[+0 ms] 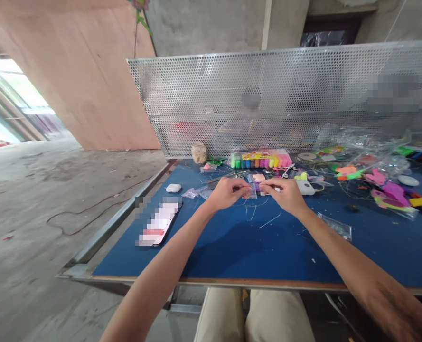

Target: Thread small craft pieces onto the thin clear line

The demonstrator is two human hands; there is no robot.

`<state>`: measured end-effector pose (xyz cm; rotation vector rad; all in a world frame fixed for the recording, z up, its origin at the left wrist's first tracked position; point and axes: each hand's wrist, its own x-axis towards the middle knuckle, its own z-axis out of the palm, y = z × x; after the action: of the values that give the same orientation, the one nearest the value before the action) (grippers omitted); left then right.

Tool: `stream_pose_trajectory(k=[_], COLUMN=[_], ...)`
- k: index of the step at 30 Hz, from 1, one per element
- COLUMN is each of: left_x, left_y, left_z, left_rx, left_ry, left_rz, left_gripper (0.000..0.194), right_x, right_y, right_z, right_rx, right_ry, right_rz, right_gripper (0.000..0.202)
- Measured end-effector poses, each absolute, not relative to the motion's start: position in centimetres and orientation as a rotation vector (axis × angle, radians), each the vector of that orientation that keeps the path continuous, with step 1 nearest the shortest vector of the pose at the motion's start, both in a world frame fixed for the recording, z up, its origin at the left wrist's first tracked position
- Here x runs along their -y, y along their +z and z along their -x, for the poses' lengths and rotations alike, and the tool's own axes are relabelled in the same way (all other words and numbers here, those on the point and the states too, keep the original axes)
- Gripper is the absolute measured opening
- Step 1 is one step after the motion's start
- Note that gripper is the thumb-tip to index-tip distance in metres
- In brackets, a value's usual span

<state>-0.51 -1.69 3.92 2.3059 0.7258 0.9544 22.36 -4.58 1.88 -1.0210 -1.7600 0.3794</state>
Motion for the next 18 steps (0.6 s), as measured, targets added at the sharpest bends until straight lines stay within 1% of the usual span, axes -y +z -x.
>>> stream_pose_trajectory(k=[4, 9, 11, 14, 18], left_x=[1.9, 2.5, 2.5, 2.2, 1.3], left_y=[4.9, 6.2, 6.3, 5.9, 4.8], left_z=[1.0, 1.5, 1.5, 1.4, 1.1], left_rx=[-0.666, -0.517, -0.501, -0.569, -0.708], left_ry=[0.897, 0.724, 0.673, 0.678, 0.718], left_rz=[-2.360, -2.337, -2.288, -2.117, -1.760], left_gripper=[0.020, 0.020, 0.021, 0.024, 0.032], right_x=[4.8, 4.5, 4.3, 4.1, 4.3], right_y=[2.5, 2.8, 2.5, 2.1, 2.0], right_z=[-22.7, -23.3, -23.4, -23.1, -22.5], right_rx=[1.757, 1.775, 1.735, 1.719, 1.782], right_ry=[0.635, 1.136, 1.236, 1.115, 0.645], right_rz=[0.989, 0.914, 0.898, 0.894, 0.969], right_gripper=[0.016, 0.016, 0.016, 0.018, 0.018])
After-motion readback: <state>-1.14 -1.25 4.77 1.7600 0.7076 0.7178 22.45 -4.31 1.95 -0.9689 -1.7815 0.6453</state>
